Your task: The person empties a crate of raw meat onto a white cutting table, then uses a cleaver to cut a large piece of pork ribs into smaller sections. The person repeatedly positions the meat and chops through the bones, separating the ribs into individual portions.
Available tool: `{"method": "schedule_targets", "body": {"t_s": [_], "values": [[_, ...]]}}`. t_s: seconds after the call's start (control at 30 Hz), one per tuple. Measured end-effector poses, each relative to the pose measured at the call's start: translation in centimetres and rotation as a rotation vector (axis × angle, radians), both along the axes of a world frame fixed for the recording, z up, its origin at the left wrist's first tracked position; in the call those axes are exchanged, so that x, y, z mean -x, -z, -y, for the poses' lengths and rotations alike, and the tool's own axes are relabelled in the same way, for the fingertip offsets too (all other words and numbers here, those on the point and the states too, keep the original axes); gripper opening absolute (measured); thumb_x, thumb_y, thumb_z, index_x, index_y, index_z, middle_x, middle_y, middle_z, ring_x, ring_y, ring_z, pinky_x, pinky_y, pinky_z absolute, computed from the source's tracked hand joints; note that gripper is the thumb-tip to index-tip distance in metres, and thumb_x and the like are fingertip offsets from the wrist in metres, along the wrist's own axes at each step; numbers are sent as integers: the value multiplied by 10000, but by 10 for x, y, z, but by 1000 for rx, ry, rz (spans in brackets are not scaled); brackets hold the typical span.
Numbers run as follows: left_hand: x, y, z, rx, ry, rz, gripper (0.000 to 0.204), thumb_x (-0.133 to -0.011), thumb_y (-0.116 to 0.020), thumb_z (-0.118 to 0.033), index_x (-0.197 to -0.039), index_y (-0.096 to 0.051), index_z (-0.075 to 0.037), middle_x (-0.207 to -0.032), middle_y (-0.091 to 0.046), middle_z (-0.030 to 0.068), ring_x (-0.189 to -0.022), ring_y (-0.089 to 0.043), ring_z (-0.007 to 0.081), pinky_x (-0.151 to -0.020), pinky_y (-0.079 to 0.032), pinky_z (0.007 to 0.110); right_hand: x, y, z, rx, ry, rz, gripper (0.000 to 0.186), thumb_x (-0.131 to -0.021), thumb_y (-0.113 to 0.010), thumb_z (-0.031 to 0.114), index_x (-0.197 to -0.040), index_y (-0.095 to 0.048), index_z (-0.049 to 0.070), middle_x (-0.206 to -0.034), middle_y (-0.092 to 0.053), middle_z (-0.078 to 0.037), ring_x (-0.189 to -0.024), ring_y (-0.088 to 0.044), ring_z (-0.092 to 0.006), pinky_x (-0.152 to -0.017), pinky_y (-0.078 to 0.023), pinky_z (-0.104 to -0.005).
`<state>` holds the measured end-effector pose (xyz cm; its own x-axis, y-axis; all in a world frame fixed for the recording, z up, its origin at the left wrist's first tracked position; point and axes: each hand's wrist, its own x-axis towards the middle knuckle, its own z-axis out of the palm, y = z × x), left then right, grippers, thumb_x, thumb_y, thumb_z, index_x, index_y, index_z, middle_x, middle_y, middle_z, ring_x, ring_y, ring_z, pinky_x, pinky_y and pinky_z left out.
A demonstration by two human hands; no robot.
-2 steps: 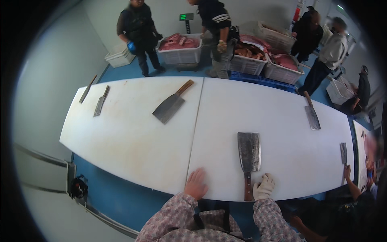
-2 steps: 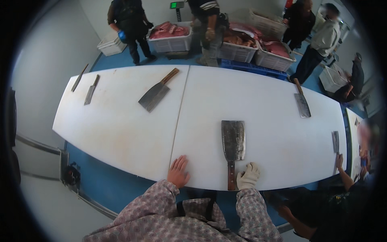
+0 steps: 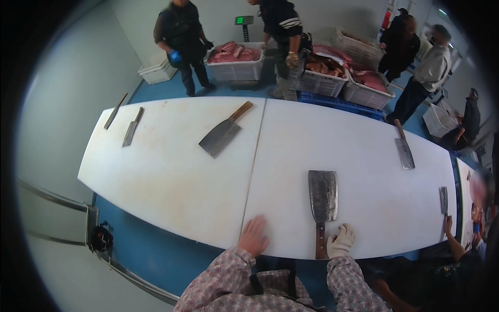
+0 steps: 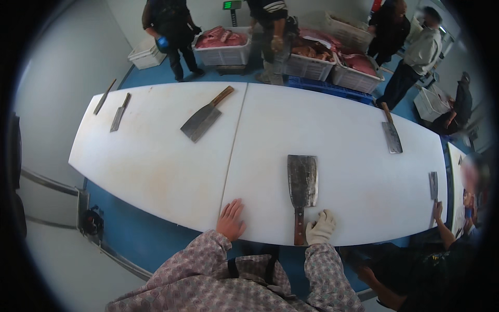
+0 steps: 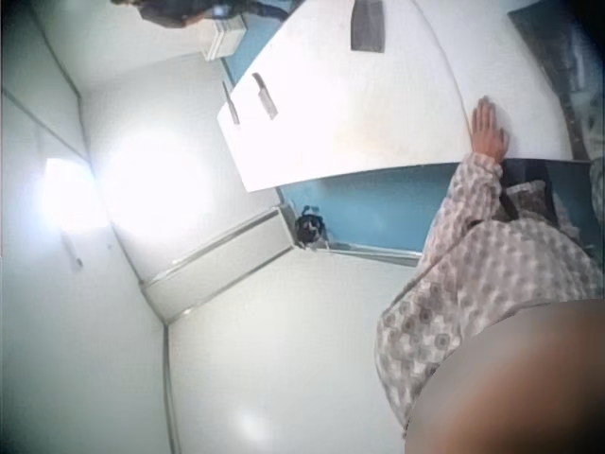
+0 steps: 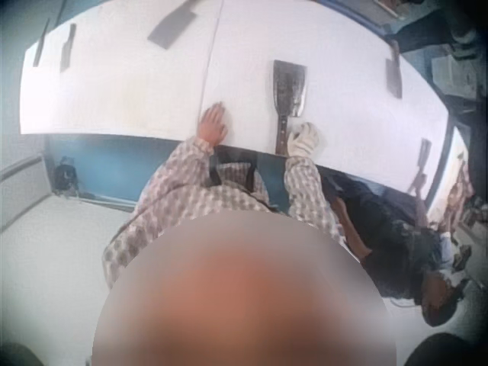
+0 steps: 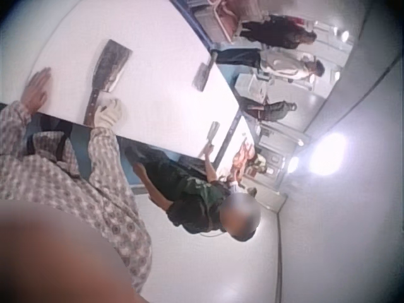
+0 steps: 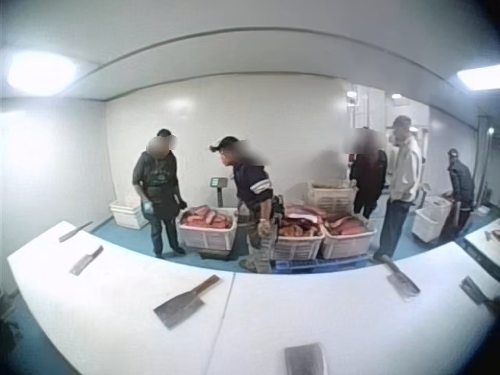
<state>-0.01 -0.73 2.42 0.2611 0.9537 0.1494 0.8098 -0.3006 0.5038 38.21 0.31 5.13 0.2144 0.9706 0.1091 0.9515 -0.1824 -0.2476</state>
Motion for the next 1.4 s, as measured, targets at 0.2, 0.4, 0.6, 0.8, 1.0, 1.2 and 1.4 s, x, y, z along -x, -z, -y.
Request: {"method": "schedule_targets", "body": {"t_s": [0.2,0.4,0.6,0.8,1.0,1.2,1.4], "values": [[-2,-3,-1,50,-12,-10,693,-946,-713,-218,-1571,-503,-6,-1723,-431,205,-1621,-379,378,-1343,-302,544,0,0,0,-8,-23,-31,477,-832,-749,115,-1287,-681,-13,-1455,-613,-221,-1344,-569,-448,-1175,-446,-565],[20,-13,-55,124,-60,87,454,-904,-752,-184,-1323,-676,-28,-1469,-640,209,-1406,-574,403,-1208,-436,553,-2,3,-2,-24,2,-84,440,-832,-719,87,-1256,-687,-25,-1438,-617,-240,-1340,-558,-471,-1186,-428,-581],[125,-31,-334,-235,-303,-108,373,-932,-788,-125,-1287,-692,-65,-1343,-704,174,-1269,-646,422,-1123,-494,558,-6,13,-6,-27,3,-62,454,-773,-707,41,-1220,-662,-19,-1391,-631,-250,-1257,-590,-496,-1109,-449,-604],[175,-19,-520,-128,-387,-167,468,-1032,-705,-290,-1393,-677,5,-1314,-719,252,-1212,-689,460,-1060,-554,534,-11,26,-10,-73,24,-12,530,-684,-685,29,-1212,-644,25,-1355,-657,-221,-1156,-643,-482,-1031,-457,-614],[175,3,-559,121,-317,-410,443,-977,-761,-298,-1293,-697,6,-1274,-720,253,-1195,-706,461,-1054,-569,536,-12,24,-2,-34,20,-49,552,-692,-697,50,-1240,-634,27,-1375,-655,-210,-1192,-633,-465,-1035,-450,-608],[157,-25,-534,248,-202,-402,390,-992,-757,-260,-1302,-707,-29,-1262,-724,226,-1214,-690,432,-1050,-549,532,-8,23,-10,-95,-9,-27,508,-728,-663,13,-1235,-637,2,-1389,-644,-231,-1252,-612,-465,-1073,-449,-606],[148,-59,-367,220,342,-393,237,-1022,-609,-140,-1243,-676,-89,-1223,-691,122,-1185,-688,351,-980,-579,496,22,-7,-22,79,142,-20,508,-758,-648,-41,-1266,-632,-59,-1406,-625,-263,-1291,-578,-513,-1129,-450,-601]]}}
